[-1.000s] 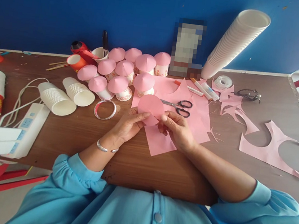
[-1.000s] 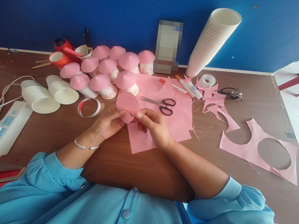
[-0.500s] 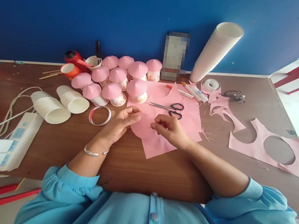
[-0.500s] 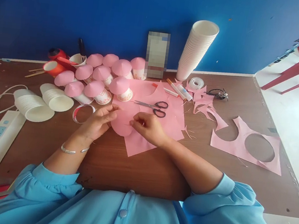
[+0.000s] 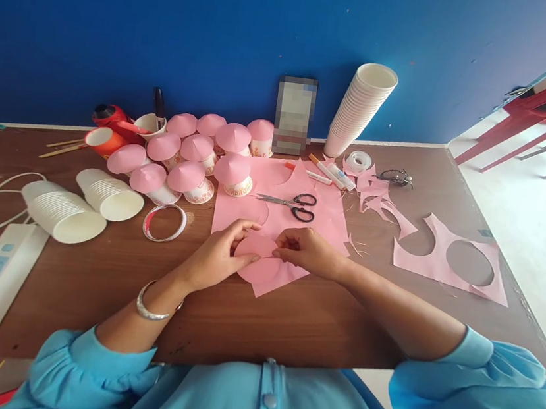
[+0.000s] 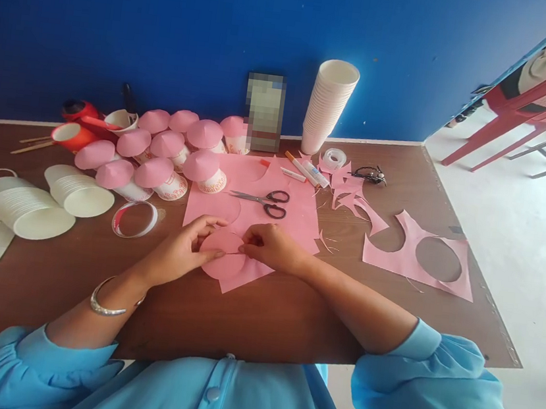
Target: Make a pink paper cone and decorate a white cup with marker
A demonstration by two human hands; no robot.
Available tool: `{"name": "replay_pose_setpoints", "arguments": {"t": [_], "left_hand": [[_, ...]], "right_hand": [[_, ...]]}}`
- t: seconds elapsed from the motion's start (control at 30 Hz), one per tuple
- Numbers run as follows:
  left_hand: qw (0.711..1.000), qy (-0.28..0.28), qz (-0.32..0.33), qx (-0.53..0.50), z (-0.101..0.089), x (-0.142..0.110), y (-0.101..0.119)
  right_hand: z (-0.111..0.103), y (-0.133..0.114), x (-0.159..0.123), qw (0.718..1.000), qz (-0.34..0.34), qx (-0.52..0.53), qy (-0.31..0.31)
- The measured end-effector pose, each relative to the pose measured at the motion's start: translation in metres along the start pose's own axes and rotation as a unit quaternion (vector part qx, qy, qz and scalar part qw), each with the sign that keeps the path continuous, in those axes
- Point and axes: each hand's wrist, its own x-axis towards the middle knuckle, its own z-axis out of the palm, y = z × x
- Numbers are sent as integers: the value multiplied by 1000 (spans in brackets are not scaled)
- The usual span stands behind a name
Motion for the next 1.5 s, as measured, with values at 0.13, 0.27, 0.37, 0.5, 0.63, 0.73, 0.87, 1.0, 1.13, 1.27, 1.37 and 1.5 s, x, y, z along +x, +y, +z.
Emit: {"name": "replay_pose_setpoints", "arguments": {"t": [0.13, 0.27, 0.37, 0.5, 0.63, 0.73, 0.87, 1.0, 1.13, 1.27, 1.37, 1.5], "left_hand": [[955, 44, 141, 259, 16, -2, -3], [866, 101, 259, 416, 19, -4, 3], [841, 124, 294, 437, 14, -7, 9], [843, 105, 305, 430, 10, -6, 10], [843, 79, 313, 430, 16, 0, 8], [839, 75, 322, 432, 22, 4, 7], [831, 72, 334, 440, 23, 8, 10], [825, 64, 342, 446, 20, 15, 13], [825, 64, 348, 441, 18, 24, 16], [823, 71, 355, 437, 15, 32, 18], [820, 92, 360, 435, 13, 38, 21], [851, 143, 342, 371, 8, 50, 35]], "right_hand": [[-6, 5, -7, 994, 11, -97, 48], [-11, 3, -18, 985, 18, -155, 67], [-26, 4, -27, 963, 2, -248, 101], [-68, 11, -28, 885, -57, -392, 245], [-110, 26, -10, 813, -44, -480, 328], [-126, 36, 8, 806, -39, -494, 324], [-127, 42, 24, 820, 4, -499, 282], [-123, 43, 32, 829, 68, -502, 237], [-122, 46, 37, 835, 100, -486, 238], [-125, 51, 41, 858, 112, -421, 271], [-127, 52, 40, 871, 104, -365, 311], [-120, 38, 32, 916, 14, -145, 374]]}}
